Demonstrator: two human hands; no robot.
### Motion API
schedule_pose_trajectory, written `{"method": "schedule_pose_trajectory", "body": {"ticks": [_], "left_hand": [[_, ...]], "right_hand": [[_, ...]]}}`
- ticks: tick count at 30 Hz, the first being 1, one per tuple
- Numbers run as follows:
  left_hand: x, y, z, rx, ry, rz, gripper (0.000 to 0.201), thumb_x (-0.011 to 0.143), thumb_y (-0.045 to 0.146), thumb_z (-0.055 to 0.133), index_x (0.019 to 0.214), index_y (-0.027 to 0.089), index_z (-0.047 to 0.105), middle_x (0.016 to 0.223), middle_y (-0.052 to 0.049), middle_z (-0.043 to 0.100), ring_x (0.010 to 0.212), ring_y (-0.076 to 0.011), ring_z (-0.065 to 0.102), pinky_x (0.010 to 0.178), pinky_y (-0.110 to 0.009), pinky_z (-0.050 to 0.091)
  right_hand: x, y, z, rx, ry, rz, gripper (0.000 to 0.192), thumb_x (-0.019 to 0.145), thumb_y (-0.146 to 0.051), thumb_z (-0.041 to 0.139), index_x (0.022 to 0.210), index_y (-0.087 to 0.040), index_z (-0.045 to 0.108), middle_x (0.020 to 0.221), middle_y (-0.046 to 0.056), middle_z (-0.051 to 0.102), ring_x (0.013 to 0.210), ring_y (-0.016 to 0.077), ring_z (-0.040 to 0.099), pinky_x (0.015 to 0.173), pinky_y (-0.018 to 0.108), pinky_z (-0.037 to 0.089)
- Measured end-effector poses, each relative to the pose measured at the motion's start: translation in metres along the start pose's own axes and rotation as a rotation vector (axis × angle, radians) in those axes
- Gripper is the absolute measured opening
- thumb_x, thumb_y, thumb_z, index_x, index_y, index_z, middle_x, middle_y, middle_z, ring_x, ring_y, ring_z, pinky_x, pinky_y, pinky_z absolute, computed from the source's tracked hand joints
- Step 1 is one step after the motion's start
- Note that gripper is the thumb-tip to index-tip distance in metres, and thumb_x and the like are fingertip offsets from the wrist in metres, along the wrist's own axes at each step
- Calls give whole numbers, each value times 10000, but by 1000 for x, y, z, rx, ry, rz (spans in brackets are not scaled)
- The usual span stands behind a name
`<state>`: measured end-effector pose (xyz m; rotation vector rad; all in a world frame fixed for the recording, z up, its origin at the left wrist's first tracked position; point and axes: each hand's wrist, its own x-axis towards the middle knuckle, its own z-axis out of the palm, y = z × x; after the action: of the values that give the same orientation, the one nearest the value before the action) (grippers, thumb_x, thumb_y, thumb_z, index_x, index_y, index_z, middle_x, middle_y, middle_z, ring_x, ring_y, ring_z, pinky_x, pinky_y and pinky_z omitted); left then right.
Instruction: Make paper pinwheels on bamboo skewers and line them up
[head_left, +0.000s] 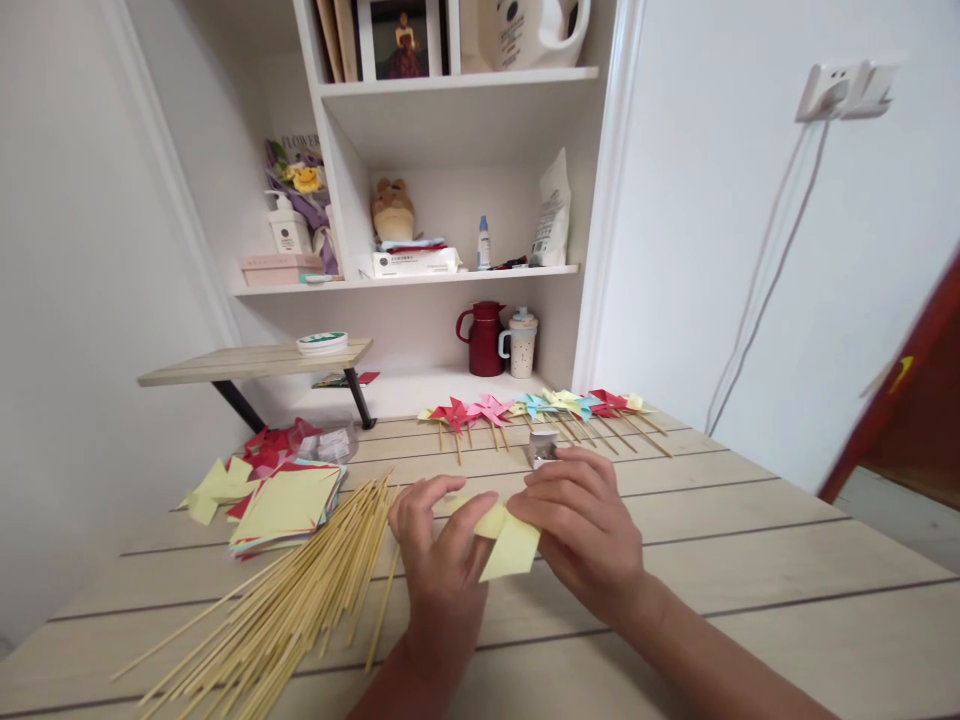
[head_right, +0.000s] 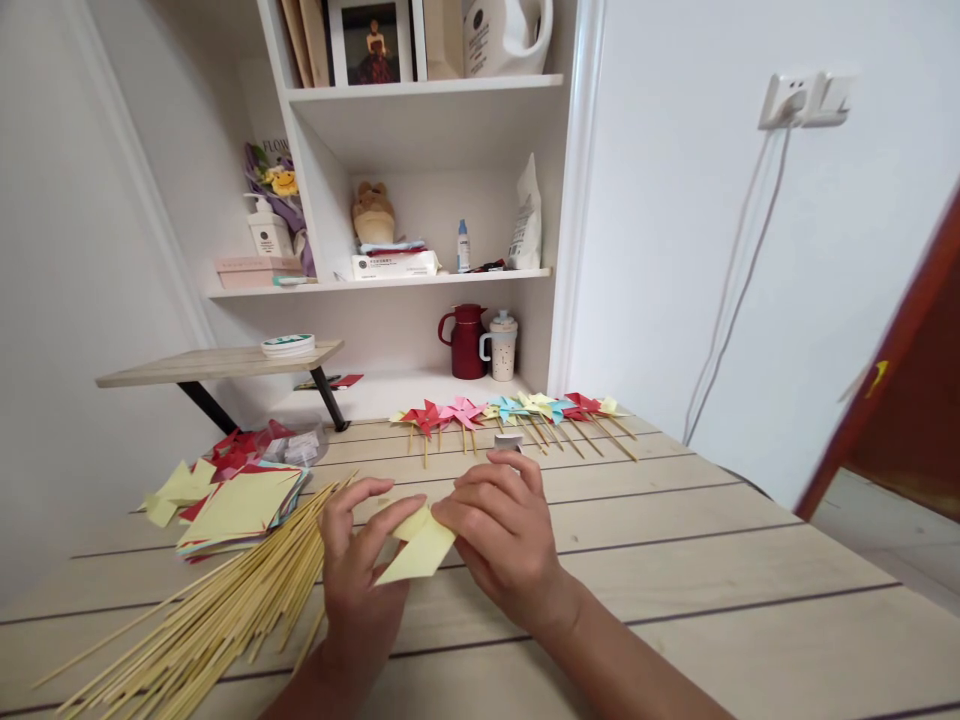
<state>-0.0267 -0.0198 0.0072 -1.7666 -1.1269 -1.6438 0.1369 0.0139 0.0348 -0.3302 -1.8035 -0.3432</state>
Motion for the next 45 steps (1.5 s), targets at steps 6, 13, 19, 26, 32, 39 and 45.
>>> {"method": "schedule_pose_trajectory", "body": {"ticks": [6,13,19,26,32,39,45], "left_hand": [[6,2,-5,7,-7,95,171,840,100,639,919,244,690,1031,-45,573,980,-211,545,968,-430,385],[10,5,-8,71,23,212,226,862,64,585,935,245,697,942,-38,615,908,-186,577,957,-444,388],[10,1,-3,85,-21,258,240,861,37,583,909,248,687,834,16,682,806,-148,605,968,-413,357],[6,-6,12,-95,-174,-196,69,802,181,706,795,247,726,808,3,658,799,-177,608,807,-352,442],[0,-8,16,-275,-214,-479,38,785,249,710,770,235,741,820,-21,654,829,-202,623,763,-332,474],[9,-3,13,-433,-224,-723,103,780,290,696,740,203,735,844,-31,645,845,-190,625,769,-287,481],[10,-1,12,-522,-281,-873,122,797,305,682,815,194,728,934,-41,651,938,-203,626,860,-303,461]], "right_hand": [[0,1,0,28,-6,-4,233,837,-10,590,964,-191,664,798,32,719,857,201,622,925,486,435],[-1,2,-1,61,-48,-26,248,830,-25,569,979,-200,660,829,49,708,865,215,619,895,465,449],[-4,5,3,112,-110,74,264,817,-12,562,957,-220,645,815,25,695,846,207,612,889,464,442],[-10,15,11,225,-226,437,101,877,-161,621,922,-243,660,849,29,694,833,207,622,766,377,475],[-6,13,7,287,-241,584,169,869,-262,645,1035,-241,669,925,35,708,866,205,647,767,343,514],[-4,15,2,422,-274,736,267,869,-317,650,1128,-254,640,1105,57,698,1089,239,623,915,384,500],[-3,16,3,456,-311,776,331,846,-355,674,1157,-257,618,1160,53,671,1137,246,594,970,408,461]]}}
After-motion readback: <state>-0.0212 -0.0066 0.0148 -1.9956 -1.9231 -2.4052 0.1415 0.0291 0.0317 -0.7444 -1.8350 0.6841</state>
